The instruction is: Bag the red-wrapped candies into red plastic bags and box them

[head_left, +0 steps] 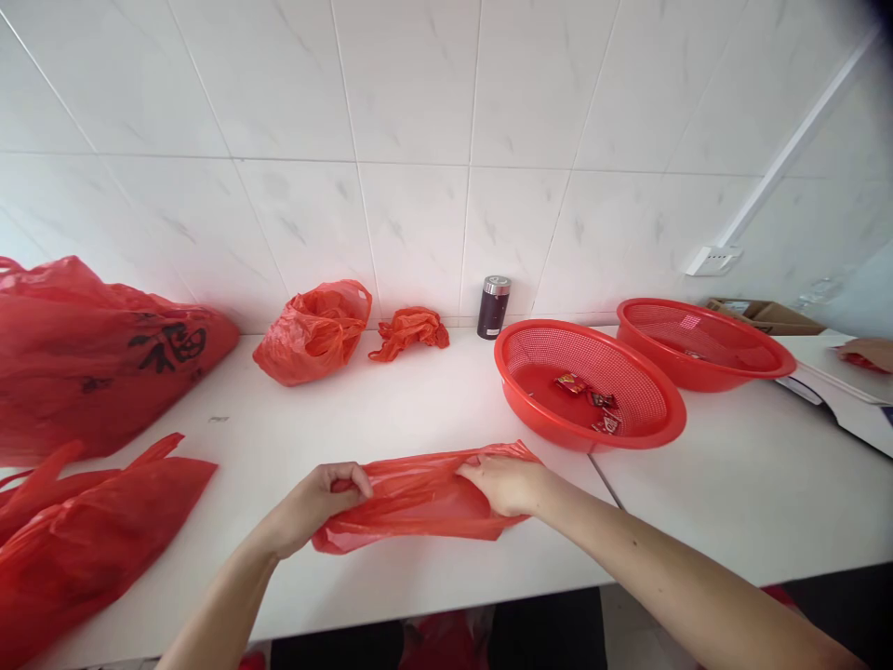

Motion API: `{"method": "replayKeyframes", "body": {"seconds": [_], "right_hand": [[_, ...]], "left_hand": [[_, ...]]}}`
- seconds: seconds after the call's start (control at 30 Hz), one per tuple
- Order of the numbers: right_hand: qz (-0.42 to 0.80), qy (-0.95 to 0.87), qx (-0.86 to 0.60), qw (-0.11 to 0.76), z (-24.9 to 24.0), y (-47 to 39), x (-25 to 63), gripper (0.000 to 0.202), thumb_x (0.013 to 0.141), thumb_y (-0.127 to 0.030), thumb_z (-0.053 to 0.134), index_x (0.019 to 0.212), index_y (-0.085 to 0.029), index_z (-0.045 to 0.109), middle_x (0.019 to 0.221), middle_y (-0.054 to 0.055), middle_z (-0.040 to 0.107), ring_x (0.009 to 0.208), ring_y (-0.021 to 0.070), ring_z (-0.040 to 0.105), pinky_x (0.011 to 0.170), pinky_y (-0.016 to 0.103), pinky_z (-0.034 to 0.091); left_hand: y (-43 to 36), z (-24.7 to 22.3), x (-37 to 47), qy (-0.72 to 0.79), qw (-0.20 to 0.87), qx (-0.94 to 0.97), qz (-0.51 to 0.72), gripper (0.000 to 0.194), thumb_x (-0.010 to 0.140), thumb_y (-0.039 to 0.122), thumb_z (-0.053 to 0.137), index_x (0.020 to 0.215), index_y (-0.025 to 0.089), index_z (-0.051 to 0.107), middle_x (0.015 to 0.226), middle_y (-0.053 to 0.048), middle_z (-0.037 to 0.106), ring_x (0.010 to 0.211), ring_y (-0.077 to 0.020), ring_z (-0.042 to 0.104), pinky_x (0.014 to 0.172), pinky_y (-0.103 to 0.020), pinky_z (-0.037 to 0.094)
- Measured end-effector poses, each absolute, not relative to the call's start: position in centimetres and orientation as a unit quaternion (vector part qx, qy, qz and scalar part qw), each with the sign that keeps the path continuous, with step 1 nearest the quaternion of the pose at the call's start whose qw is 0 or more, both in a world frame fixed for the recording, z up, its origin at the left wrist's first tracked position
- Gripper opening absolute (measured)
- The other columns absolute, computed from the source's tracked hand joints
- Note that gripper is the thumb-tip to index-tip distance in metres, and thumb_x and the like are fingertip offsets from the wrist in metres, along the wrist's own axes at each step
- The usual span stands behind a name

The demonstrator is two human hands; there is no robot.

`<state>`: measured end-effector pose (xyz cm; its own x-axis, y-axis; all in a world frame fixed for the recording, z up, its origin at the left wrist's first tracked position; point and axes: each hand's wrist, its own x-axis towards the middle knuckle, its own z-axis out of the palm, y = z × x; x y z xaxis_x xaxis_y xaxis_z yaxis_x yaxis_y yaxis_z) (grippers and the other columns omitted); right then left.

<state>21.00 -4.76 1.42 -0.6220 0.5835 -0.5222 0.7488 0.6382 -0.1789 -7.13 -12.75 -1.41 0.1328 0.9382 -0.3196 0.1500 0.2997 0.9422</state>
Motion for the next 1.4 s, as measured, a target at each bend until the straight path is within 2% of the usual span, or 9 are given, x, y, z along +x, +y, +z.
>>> {"method": "replayKeyframes", "body": {"seconds": [0.13,0.3,0.4,0.53,0.63,0.8,1.0,1.17,1.4], "right_hand": [[-0.204,0.855,0.407,0.248,1.3,-4.1,21.0,0.092,0.066,-0.008,0.061,0.15,-0.03,0.029,0.141,0.012,0.048,0.119,0.0319,0.056,0.084,0.04,0.052],[-0.266,0.852,0.384,0.236,3.3,-4.6,21.9,0.091,0.068,-0.012,0.061,0.149,-0.037,0.03,0.155,0.005,0.033,0.127,0.0307,0.051,0.09,0.039,0.05],[-0.375,0.863,0.308,0.142,6.1,-5.7,23.5,0.074,0.076,-0.025,0.065,0.144,-0.037,0.04,0.151,0.002,0.041,0.132,0.0269,0.046,0.1,0.036,0.044],[-0.55,0.794,0.247,-0.083,8.9,-5.7,27.6,0.053,0.086,-0.042,0.061,0.136,-0.028,0.05,0.134,0.007,0.058,0.109,0.02,0.064,0.093,0.032,0.051],[-0.4,0.799,0.41,-0.182,8.3,-4.5,31.6,0.051,0.088,-0.046,0.057,0.133,-0.023,0.052,0.132,0.011,0.059,0.116,0.0248,0.06,0.097,0.039,0.048],[-0.125,0.789,0.602,0.021,5.3,-4.4,33.4,0.044,0.092,-0.039,0.049,0.131,-0.022,0.057,0.12,0.014,0.066,0.112,0.0357,0.06,0.095,0.05,0.044],[-0.311,0.804,0.502,-0.075,5.6,-2.1,31.4,0.06,0.094,-0.056,0.041,0.149,-0.036,0.029,0.145,0.006,0.048,0.129,0.0249,0.049,0.103,0.038,0.04],[-0.247,0.777,0.574,0.076,3.7,4.9,35.1,0.109,0.066,-0.053,0.077,0.154,-0.029,0.016,0.16,0.012,0.013,0.145,0.0339,0.018,0.113,0.047,0.027],[-0.273,0.766,0.55,0.19,1.9,5.1,35.7,0.119,0.055,-0.064,0.078,0.153,-0.027,0.021,0.155,0.018,0.024,0.132,0.0378,0.041,0.098,0.046,0.042]], "left_hand": [[-13.8,-2.7,-6.6,0.648,0.393,0.614,0.222,0.035,0.081,0.026,0.051,0.113,0.025,0.066,0.12,-0.007,0.056,0.082,-0.0169,0.063,0.052,-0.02,0.05],[-14.6,-2.6,-5.4,0.648,0.291,0.666,0.226,0.061,0.084,0.019,0.044,0.144,0.034,0.039,0.147,-0.006,0.038,0.122,-0.0227,0.054,0.096,-0.032,0.049],[-14.8,-1.6,-5.5,0.629,0.313,0.681,0.206,0.056,0.087,0.023,0.045,0.141,0.034,0.044,0.146,-0.003,0.043,0.129,-0.0237,0.049,0.108,-0.037,0.04],[-15.1,-0.2,-6.0,0.596,0.382,0.674,0.21,0.048,0.091,0.033,0.048,0.138,0.039,0.048,0.149,0.003,0.045,0.137,-0.0232,0.041,0.114,-0.038,0.032],[-15.6,0.0,-6.7,0.578,0.431,0.66,0.211,0.049,0.092,0.044,0.048,0.141,0.04,0.045,0.152,0.006,0.042,0.14,-0.0232,0.036,0.118,-0.04,0.024],[-16.0,-0.6,-7.2,0.564,0.497,0.624,0.217,0.052,0.087,0.051,0.054,0.137,0.037,0.052,0.153,0.005,0.039,0.142,-0.0263,0.033,0.118,-0.041,0.022],[-15.3,0.3,-5.0,0.546,0.554,0.583,0.234,0.052,0.084,0.053,0.057,0.133,0.035,0.057,0.151,0.005,0.042,0.142,-0.0277,0.033,0.118,-0.044,0.019],[-15.7,0.3,-4.5,0.553,0.571,0.548,0.261,0.054,0.082,0.057,0.058,0.132,0.036,0.058,0.149,0.005,0.045,0.141,-0.0295,0.035,0.118,-0.046,0.022],[-16.5,-0.3,-3.7,0.637,0.517,0.474,0.321,0.068,0.08,0.063,0.057,0.14,0.035,0.048,0.154,0.004,0.038,0.146,-0.0272,0.024,0.119,-0.047,0.016]]}}
